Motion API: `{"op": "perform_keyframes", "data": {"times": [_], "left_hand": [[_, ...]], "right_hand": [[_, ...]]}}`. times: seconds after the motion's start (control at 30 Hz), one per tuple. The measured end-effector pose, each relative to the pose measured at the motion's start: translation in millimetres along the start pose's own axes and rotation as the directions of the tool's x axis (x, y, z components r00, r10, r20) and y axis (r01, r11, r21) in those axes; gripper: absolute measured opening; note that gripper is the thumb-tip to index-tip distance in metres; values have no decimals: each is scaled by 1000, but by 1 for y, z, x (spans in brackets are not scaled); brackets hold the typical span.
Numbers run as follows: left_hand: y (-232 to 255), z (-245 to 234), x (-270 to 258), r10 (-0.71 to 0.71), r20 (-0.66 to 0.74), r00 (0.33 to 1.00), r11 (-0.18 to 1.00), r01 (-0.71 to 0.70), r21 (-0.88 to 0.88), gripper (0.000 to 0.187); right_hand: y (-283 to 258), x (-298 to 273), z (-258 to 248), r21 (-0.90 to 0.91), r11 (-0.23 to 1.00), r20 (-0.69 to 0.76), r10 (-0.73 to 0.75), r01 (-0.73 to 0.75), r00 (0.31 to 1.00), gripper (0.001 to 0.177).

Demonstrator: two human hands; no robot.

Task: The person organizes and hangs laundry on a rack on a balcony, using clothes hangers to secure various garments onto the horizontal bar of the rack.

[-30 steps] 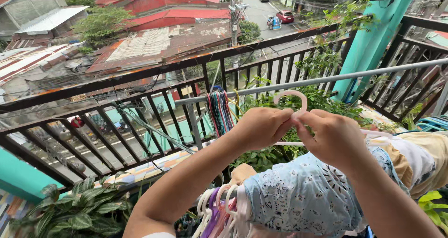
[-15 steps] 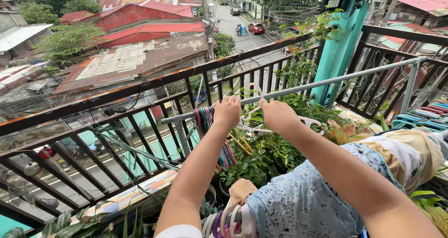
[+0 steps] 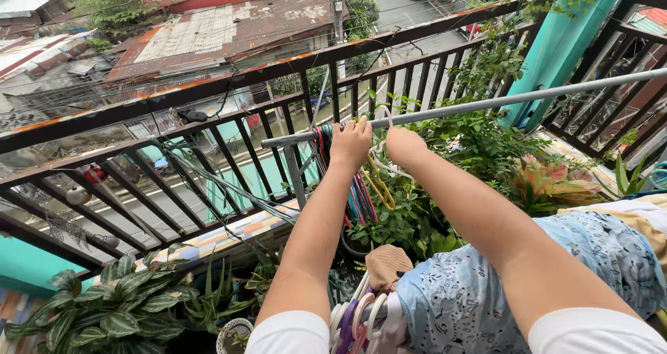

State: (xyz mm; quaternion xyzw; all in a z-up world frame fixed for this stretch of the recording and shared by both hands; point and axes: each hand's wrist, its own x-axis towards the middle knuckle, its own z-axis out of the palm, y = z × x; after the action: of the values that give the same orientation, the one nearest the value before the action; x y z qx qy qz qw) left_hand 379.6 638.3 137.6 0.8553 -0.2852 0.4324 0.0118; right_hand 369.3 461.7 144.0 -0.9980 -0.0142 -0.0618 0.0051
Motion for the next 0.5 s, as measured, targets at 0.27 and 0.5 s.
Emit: {"op": "perform_keyframes", "data": {"times": [0.27,0.5], "left_hand": [[-26,-2,-7,-98,166,981,991,111,-68,16],[-22,-22,-6,-134,220,966,991,137,1,17]], "right_hand": [[-37,-6,19,-22,977,182,-203,210,962,15],[-80,-28,-15,288,958,398,-132,12,908,37]]}}
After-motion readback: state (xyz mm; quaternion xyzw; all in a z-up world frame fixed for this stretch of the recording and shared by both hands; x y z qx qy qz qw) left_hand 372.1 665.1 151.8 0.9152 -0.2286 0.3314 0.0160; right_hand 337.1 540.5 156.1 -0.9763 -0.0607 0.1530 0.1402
